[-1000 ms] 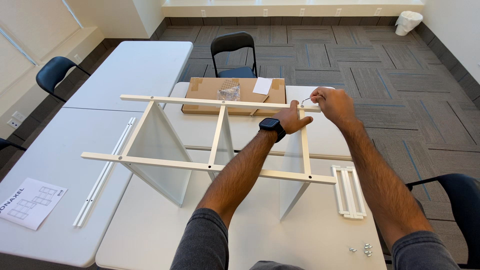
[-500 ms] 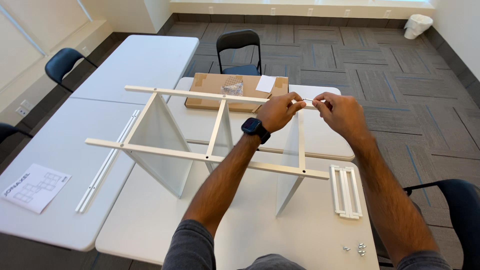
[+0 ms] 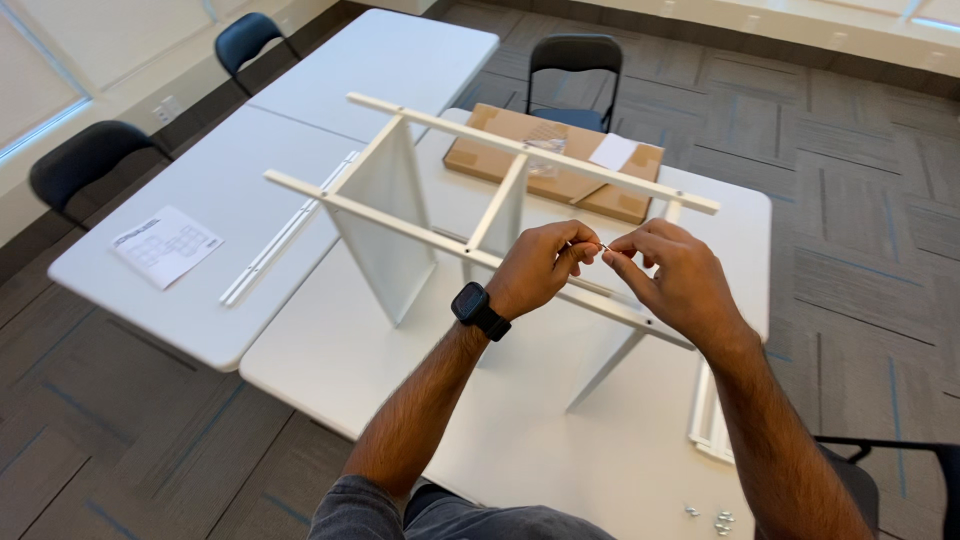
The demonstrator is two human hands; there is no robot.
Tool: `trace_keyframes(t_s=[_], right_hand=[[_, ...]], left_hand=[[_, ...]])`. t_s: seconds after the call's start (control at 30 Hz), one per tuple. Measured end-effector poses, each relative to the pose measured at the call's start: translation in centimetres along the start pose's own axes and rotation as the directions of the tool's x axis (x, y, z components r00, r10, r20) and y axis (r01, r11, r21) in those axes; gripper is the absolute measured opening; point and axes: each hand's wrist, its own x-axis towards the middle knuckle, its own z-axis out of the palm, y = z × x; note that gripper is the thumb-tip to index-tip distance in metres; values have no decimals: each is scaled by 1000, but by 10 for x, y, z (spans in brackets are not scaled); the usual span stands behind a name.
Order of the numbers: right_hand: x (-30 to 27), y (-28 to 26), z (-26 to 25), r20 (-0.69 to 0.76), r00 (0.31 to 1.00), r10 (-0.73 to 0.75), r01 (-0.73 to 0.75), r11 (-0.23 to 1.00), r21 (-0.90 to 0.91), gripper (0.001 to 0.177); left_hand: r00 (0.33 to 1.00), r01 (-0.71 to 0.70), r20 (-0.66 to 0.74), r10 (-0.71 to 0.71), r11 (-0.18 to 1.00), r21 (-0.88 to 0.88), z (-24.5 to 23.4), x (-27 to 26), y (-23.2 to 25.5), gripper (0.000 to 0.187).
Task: The person assembles a white shelving unit by connecting vertical and horizontal panels with screws. They align the frame components, insert screws into pre-drilled holes, and tighten them by hand to secure the structure.
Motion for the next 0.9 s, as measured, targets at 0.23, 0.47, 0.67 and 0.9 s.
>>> trace_keyframes(t_s=[0.23, 0.47, 0.67, 0.9], right_hand=[[38, -73, 72, -3, 996, -93, 93, 990, 103, 10], [109, -172, 172, -102, 976, -191, 211, 943, 256, 17], [163, -214, 254, -125, 971, -205, 230, 941, 248, 14], [192, -226, 308, -127, 975, -185, 208, 958, 198, 11]], left_hand=[[997, -27, -66, 33, 995, 100, -92, -42, -23, 10], [978, -32, -196, 69, 982, 186, -220, -77, -85, 8], [959, 17, -266, 93, 923, 385, -309, -93, -141, 22], [965, 143, -262, -2, 843, 518, -333, -113, -176, 46]])
